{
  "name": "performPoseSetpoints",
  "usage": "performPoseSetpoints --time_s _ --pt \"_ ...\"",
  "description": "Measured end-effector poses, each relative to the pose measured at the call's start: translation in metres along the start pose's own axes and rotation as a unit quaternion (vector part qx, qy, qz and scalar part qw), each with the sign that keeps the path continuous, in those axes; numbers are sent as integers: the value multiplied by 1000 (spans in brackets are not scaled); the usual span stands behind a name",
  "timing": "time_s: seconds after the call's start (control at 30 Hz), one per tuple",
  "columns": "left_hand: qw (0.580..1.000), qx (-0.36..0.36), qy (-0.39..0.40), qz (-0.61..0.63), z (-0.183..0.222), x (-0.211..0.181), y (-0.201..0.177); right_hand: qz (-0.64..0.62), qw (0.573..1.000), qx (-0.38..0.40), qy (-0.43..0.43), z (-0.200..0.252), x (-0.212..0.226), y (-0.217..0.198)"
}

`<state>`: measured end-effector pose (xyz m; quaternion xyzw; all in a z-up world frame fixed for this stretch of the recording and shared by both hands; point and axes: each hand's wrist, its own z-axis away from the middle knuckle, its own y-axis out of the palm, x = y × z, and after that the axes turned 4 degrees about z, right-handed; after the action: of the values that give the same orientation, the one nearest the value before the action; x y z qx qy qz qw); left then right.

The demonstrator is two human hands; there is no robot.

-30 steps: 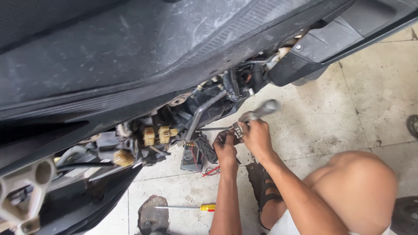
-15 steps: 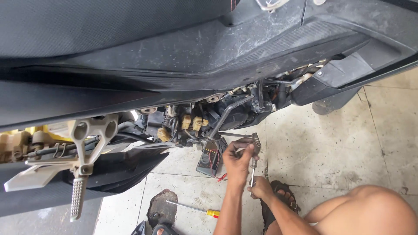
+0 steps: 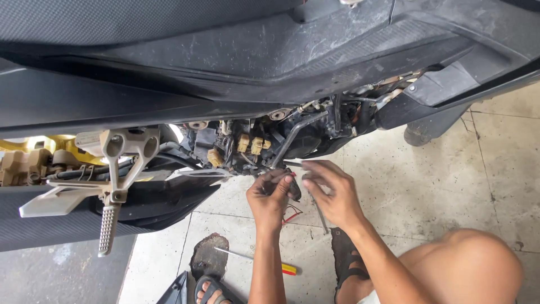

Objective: Repair the electrical wiring of a motorcycle using a screwdriver and hands

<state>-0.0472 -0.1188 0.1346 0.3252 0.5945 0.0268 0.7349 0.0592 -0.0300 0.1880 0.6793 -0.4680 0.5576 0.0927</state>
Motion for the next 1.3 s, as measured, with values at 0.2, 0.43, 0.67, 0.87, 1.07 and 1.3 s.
performPoseSetpoints --time_s 0.2,0.43,0.67,0.87,1.07,1.3 --pt "999 -22 27 -8 0 -2 -20 -24 999 4 -37 -15 10 25" --pt "994 -63 73 -44 -1 -17 -21 11 997 -24 -76 -51 29 31" --pt "864 -109 345 -351 -14 -34 -18 100 981 30 -164 -86 64 36" --pt "757 -132 441 -464 -37 -31 -13 108 987 39 -109 -87 48 40" --pt "708 -169 468 -501 -46 -17 -9 121 989 27 -83 -94 45 42" --pt "696 -202 460 -514 -55 1 -13 134 985 65 -85 -98 48 43"
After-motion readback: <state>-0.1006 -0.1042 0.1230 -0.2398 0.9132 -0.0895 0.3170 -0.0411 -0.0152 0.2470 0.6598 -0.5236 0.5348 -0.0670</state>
